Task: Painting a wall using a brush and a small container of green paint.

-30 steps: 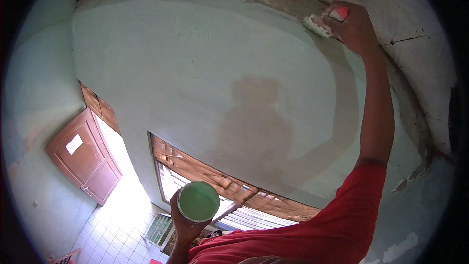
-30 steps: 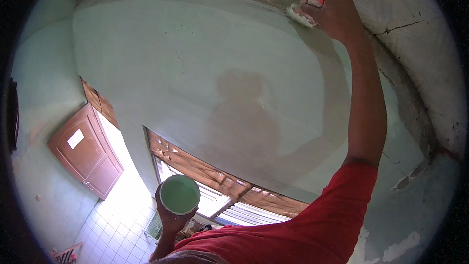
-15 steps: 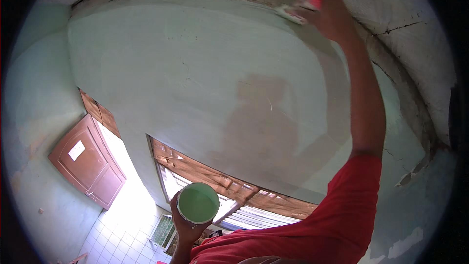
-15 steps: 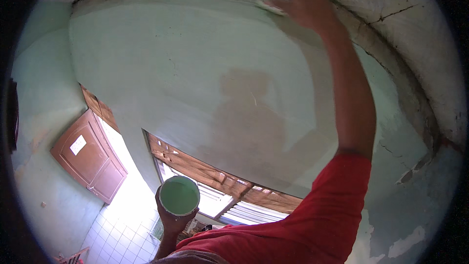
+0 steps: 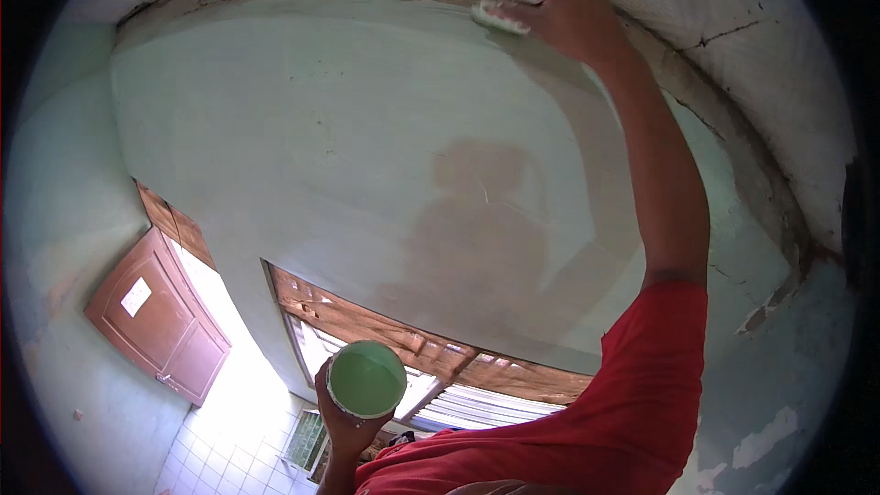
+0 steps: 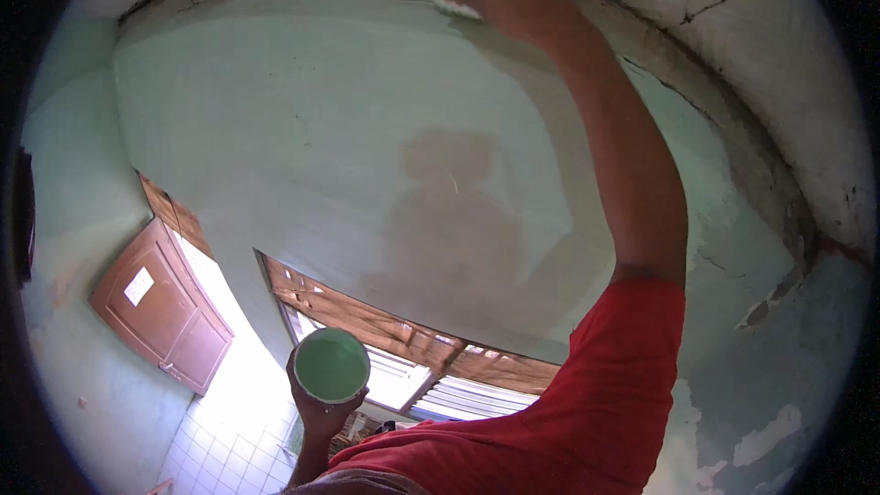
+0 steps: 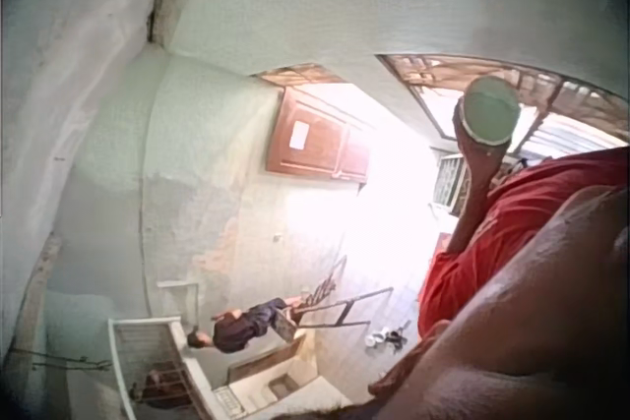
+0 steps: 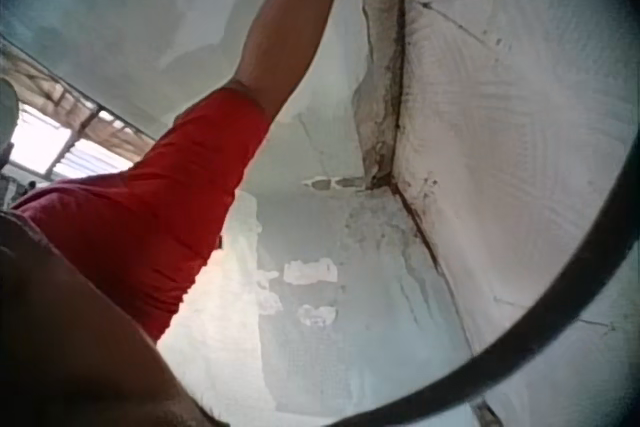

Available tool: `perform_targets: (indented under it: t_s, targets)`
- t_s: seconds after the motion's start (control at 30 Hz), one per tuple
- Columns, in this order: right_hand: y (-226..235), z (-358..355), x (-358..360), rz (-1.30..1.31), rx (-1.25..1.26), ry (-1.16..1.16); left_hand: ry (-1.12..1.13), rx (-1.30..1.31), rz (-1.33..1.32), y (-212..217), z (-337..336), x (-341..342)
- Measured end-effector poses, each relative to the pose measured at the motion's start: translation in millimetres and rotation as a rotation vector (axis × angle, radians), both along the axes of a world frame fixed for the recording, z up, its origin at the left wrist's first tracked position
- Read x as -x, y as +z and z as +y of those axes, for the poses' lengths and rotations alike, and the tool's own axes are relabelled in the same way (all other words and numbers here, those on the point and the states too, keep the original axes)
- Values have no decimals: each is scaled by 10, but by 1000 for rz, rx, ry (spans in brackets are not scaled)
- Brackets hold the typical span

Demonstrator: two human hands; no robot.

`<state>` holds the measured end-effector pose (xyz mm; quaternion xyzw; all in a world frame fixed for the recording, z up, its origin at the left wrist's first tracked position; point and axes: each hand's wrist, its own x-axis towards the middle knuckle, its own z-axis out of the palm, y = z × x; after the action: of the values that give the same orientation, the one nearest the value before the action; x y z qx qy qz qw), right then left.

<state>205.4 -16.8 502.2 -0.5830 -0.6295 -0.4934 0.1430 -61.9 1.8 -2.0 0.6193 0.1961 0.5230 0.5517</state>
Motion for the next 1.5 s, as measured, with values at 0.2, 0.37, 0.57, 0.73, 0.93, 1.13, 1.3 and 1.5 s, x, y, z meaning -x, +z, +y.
perform_targets:
  t_s: [0.2,0.37,0.57,0.73,0.93,1.13,1.3,1.5]
  targets:
    - [117,-809,-463,-4,46,-283,-29,24,-7,-3,-61,13]
    - [59,-1128,-184,249,-69,-390,-14,28,0,24,-62,42]
    - [91,-214,13,178,-125,25,42,-39,-3,5,-50,44]
    - [34,941,276,184,-57,440,85,4,-29,25,-71,87]
    - [-31,1493,-9,102,-16,139,156,-35,25,-28,-6,121]
    - [164,910,-10,57,33,-12,212,0,24,-63,21,192]
    - [152,969,140,204,34,134,138,1,9,-68,71,142]
    - [-69,1311,17,4,-1,174,108,-25,-12,-15,54,93]
